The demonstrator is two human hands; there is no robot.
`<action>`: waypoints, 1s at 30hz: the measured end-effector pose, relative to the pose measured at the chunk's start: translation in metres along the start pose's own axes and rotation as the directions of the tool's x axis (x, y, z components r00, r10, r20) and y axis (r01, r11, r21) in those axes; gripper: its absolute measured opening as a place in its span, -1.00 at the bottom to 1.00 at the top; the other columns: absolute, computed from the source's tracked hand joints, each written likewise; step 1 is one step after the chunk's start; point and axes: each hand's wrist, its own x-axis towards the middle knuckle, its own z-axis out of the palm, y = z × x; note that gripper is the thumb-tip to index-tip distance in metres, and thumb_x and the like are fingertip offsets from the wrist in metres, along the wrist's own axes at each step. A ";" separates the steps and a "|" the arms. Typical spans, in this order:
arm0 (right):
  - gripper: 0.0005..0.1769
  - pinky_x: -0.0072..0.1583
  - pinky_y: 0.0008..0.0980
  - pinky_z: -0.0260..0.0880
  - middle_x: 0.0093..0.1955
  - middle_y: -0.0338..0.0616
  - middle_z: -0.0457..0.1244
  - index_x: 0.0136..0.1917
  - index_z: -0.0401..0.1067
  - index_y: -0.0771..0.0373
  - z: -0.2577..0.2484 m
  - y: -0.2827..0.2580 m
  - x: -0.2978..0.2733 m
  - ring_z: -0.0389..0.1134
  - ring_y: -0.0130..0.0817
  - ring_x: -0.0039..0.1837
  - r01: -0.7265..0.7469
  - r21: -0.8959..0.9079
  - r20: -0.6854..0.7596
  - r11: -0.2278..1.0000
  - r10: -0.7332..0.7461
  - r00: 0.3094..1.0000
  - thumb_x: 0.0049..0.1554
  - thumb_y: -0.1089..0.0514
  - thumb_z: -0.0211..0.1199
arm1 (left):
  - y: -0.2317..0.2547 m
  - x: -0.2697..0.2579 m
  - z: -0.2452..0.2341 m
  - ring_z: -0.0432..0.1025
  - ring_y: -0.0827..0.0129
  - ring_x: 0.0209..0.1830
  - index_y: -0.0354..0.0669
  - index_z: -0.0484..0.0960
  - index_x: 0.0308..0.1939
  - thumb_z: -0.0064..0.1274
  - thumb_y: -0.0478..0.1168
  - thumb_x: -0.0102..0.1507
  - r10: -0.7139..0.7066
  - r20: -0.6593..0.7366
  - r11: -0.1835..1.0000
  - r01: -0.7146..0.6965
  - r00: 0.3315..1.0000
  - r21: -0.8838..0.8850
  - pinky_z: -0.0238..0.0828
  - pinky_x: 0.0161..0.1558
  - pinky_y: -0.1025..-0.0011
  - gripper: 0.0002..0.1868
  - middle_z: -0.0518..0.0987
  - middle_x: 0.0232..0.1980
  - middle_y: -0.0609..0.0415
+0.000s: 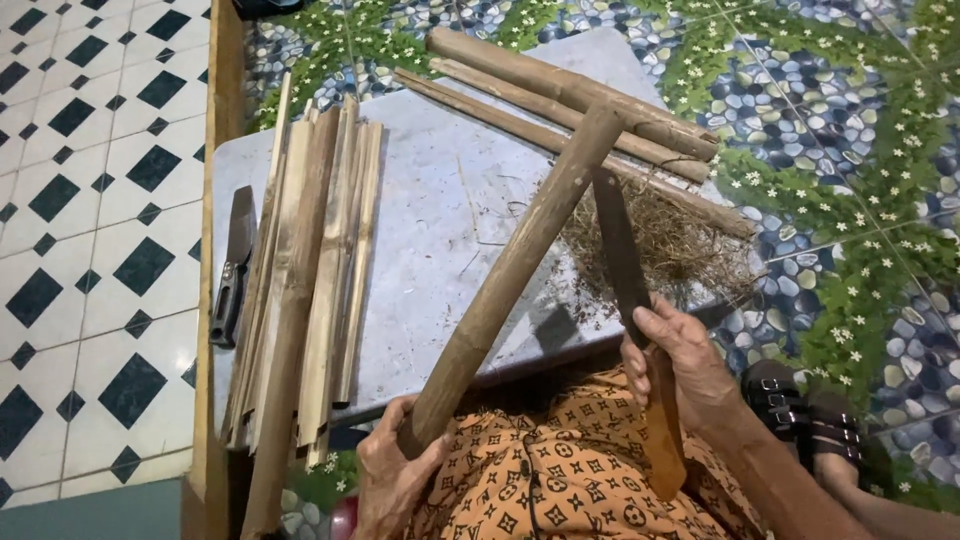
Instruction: Using a knife to scrape and shave long strips of bamboo while sitting on the floor.
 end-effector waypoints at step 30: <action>-0.36 -0.45 -0.60 0.24 -0.29 -0.23 0.24 0.65 0.08 0.33 0.047 -0.093 0.021 0.23 -0.50 -0.39 0.330 -0.726 0.189 0.604 -0.287 0.939 0.37 0.10 -0.02 | -0.027 -0.001 0.004 0.25 0.57 -0.82 -0.02 0.68 -0.06 0.29 -0.02 0.17 0.577 -0.159 0.744 -0.436 0.801 0.507 0.17 -0.74 0.54 -0.67 0.64 -0.60 0.30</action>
